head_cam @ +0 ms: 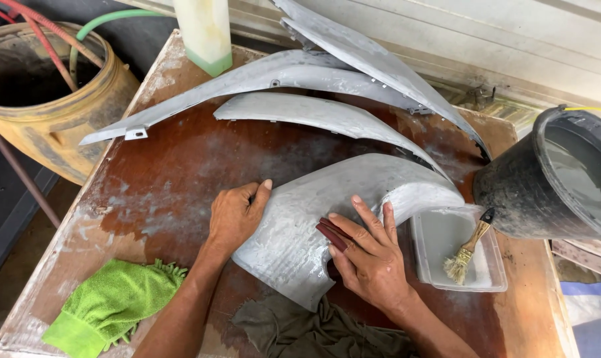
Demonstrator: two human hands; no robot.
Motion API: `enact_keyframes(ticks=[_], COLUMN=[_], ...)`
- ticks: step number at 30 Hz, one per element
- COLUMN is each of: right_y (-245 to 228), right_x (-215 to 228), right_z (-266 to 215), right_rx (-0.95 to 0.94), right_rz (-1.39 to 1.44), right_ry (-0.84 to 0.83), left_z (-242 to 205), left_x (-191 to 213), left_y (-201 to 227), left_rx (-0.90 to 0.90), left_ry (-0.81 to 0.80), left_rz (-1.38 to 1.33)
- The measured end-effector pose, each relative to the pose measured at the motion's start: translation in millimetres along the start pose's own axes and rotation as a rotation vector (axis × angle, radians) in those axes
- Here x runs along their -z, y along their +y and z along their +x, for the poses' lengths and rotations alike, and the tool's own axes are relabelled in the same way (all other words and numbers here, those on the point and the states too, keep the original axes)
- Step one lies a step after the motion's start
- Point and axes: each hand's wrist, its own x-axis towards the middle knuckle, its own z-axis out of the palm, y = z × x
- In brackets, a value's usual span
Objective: The person sands the surface of a grey motorcycle mudguard using a sanding block. They hold the mudguard steady with one hand while moving the sanding block back and forth across the curved surface. Other mudguards, a bucket of water, and a brush are visible on the workbench.
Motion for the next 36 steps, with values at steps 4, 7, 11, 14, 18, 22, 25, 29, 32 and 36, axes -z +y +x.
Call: enact_keyframes(ticks=[4, 7, 11, 14, 18, 22, 25, 29, 32, 36], right_y=[3, 6, 14, 25, 13, 3, -7, -12, -14, -8], right_x=[4, 8, 21, 18, 46, 55, 46, 31, 32, 59], right_z=[-1, 1, 4, -12, -16, -31, -37, -49, -49, -35], right_rx=[-0.023, -0.026, -0.083, -0.044, 0.145, 0.16, 0.196, 0.242, 0.253, 0.234], right_rz=[0.022, 0.046, 0.162, 0.265, 0.637, 0.836, 0.718, 0.646, 0.657, 0.739], right_ry=[0.008, -0.008, -0.012, 0.043, -0.135, -0.612, -0.943, -0.822, -0.809, -0.909], left_z=[3, 4, 17, 19, 23, 23, 20, 26, 23, 15], left_x=[-1, -3, 1, 9, 19, 15, 8, -15, -29, -38], left_y=[7, 8, 7, 15, 26, 27, 22, 9, 14, 19], left_rx=[0.032, 0.067, 0.059, 0.018, 0.008, 0.025, 0.002, -0.007, 0.025, 0.059], left_ry=[0.002, -0.024, -0.111, -0.134, -0.123, -0.116, -0.091, -0.075, -0.078, -0.05], left_rz=[-0.025, -0.031, -0.048, -0.051, -0.073, -0.091, -0.094, -0.093, -0.094, -0.111])
